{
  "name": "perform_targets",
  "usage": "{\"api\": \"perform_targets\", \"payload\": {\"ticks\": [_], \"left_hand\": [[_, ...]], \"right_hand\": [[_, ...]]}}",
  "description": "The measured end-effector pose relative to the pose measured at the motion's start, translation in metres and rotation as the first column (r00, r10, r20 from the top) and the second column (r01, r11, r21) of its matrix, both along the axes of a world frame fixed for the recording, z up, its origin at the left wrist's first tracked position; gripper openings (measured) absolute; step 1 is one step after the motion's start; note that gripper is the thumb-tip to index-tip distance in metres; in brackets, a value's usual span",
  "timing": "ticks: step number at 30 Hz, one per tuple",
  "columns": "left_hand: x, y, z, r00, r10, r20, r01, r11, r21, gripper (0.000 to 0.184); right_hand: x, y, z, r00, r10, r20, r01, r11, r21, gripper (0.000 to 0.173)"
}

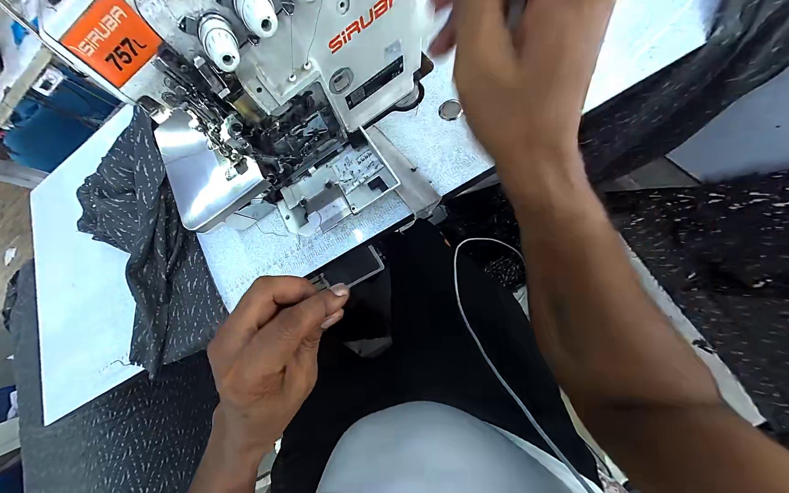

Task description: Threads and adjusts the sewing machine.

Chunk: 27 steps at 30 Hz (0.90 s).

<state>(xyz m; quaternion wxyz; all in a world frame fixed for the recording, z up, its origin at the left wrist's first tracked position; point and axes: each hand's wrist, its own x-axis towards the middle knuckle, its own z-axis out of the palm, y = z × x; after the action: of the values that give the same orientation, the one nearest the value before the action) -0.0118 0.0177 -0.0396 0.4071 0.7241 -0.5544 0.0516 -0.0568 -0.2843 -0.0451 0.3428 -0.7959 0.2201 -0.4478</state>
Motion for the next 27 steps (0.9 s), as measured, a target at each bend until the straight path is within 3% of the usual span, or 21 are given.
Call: {"api": "perform_targets", "payload": {"ticks": [2,4,6,7,8,10,11,12,13,15,16,17,18,19,21,22,24,27], "left_hand": [[0.002,-0.003,0.000,0.993,-0.080,0.084,0.074,0.994,0.076,0.009],[0.004,-0.005,0.000,0.970,-0.161,0.184,0.130,0.977,0.167,0.013],[0.007,-0.004,-0.003,0.936,-0.235,0.262,0.178,0.958,0.223,0.016],[0.008,-0.002,-0.006,0.926,-0.258,0.274,0.197,0.952,0.233,0.016],[0.010,0.002,-0.009,0.931,-0.261,0.255,0.203,0.951,0.234,0.016],[0.014,0.008,-0.012,0.980,-0.178,0.086,0.156,0.963,0.220,0.016],[0.017,0.010,-0.011,0.991,-0.096,-0.088,0.113,0.970,0.217,0.019],[0.020,0.011,-0.008,0.950,-0.011,-0.313,0.081,0.974,0.213,0.028],[0.025,0.010,-0.003,0.822,0.038,-0.568,0.088,0.977,0.193,0.040],[0.034,0.005,0.007,0.397,-0.032,-0.917,0.136,0.990,0.024,0.058],[0.035,0.002,0.011,0.191,-0.100,-0.977,0.103,0.991,-0.082,0.056],[0.033,-0.002,0.016,0.077,-0.135,-0.988,0.033,0.991,-0.133,0.049],[0.030,-0.007,0.019,0.083,-0.134,-0.987,-0.027,0.990,-0.137,0.041],[0.028,-0.009,0.022,0.225,-0.080,-0.971,-0.061,0.994,-0.096,0.034],[0.024,-0.005,0.026,0.674,0.113,-0.730,-0.084,0.994,0.076,0.028],[0.023,-0.001,0.029,0.821,0.153,-0.550,-0.076,0.984,0.160,0.027],[0.015,0.005,0.038,0.945,0.091,-0.316,-0.003,0.964,0.267,0.028],[0.003,0.015,0.056,0.965,-0.065,-0.254,0.131,0.959,0.252,0.027]], "right_hand": [[-0.020,0.052,-0.005,0.922,0.387,-0.016,-0.377,0.907,0.189,0.036],[-0.022,0.078,-0.013,0.691,0.722,-0.030,-0.665,0.651,0.365,0.032],[-0.017,0.085,-0.017,0.520,0.836,0.172,-0.767,0.369,0.525,0.022],[-0.018,0.086,-0.017,0.511,0.808,0.294,-0.784,0.298,0.544,0.018],[-0.021,0.087,-0.017,0.541,0.762,0.356,-0.795,0.326,0.511,0.015],[-0.034,0.094,-0.015,0.688,0.678,0.258,-0.724,0.615,0.313,0.014],[-0.043,0.102,-0.015,0.740,0.645,0.189,-0.672,0.722,0.167,0.015],[-0.052,0.111,-0.017,0.760,0.635,0.138,-0.645,0.763,0.038,0.017],[-0.059,0.121,-0.020,0.763,0.640,0.088,-0.638,0.768,-0.054,0.016],[-0.069,0.137,-0.032,0.737,0.676,0.006,-0.667,0.729,-0.152,0.017],[-0.070,0.142,-0.041,0.725,0.688,-0.008,-0.680,0.714,-0.167,0.017],[-0.071,0.142,-0.050,0.725,0.689,0.009,-0.680,0.717,-0.156,0.016],[-0.071,0.138,-0.055,0.740,0.671,0.049,-0.662,0.739,-0.123,0.015],[-0.069,0.130,-0.057,0.765,0.636,0.096,-0.632,0.771,-0.079,0.015],[-0.060,0.110,-0.048,0.821,0.550,0.153,-0.557,0.831,-0.001,0.022],[-0.051,0.103,-0.040,0.840,0.514,0.170,-0.521,0.853,-0.004,0.027],[-0.033,0.100,-0.021,0.838,0.518,0.169,-0.510,0.855,-0.094,0.032],[-0.010,0.114,-0.005,0.774,0.629,0.075,-0.594,0.762,-0.259,0.029]]}}
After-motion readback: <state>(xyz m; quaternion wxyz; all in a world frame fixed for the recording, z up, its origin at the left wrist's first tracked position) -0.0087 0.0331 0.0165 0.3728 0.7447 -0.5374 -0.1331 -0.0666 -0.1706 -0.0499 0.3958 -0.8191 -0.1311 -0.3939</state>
